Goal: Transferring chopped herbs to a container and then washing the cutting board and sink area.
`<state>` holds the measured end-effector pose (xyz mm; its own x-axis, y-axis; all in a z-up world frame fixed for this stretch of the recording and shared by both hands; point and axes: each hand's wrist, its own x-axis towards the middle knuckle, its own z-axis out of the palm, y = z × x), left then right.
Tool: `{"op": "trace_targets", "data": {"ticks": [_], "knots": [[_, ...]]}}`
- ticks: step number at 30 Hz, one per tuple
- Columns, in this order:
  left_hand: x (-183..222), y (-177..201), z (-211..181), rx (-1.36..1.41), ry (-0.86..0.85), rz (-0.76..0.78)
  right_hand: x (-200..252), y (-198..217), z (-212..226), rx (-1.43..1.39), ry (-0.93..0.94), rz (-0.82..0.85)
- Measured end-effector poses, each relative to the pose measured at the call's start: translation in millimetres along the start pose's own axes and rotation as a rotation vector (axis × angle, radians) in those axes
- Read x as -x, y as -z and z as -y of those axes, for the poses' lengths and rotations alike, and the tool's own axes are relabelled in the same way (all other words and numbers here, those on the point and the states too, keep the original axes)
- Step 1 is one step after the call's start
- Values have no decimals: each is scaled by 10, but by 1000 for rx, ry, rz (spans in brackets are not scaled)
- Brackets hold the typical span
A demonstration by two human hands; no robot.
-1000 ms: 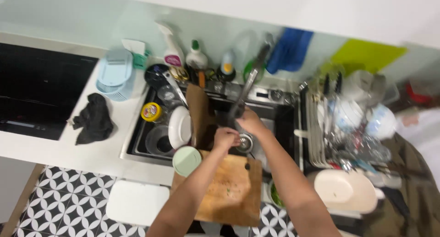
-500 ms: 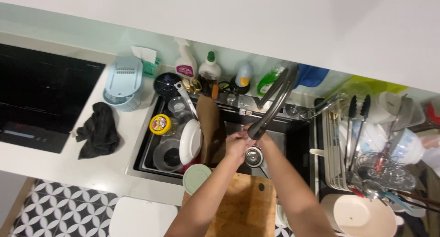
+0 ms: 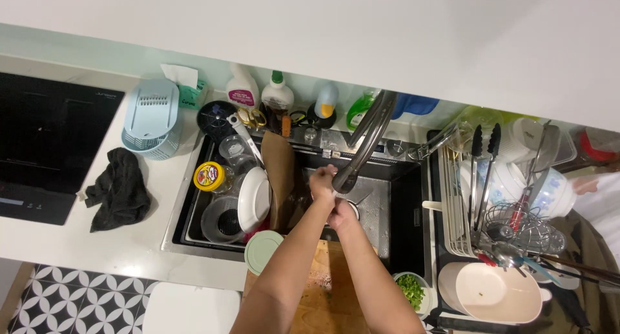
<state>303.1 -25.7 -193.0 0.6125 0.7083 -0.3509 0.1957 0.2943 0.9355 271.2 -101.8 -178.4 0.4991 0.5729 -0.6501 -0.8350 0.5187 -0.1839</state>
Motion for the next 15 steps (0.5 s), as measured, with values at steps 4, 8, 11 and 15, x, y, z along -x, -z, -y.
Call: {"op": "trace_targets", "data": {"ticks": [4,8,11,15], "knots": [[57,106,272,-92,-507,188,-152,-19,87,96,-36,43],[495,436,-625,-54,-419,126,-1000,919,157,138,336,370],[570,586,-773,-27,-340,89,-68,-238,84,240,-117,101],[491,523,-723,31,-229,38,472,-775,105,129,-289,-29]]}}
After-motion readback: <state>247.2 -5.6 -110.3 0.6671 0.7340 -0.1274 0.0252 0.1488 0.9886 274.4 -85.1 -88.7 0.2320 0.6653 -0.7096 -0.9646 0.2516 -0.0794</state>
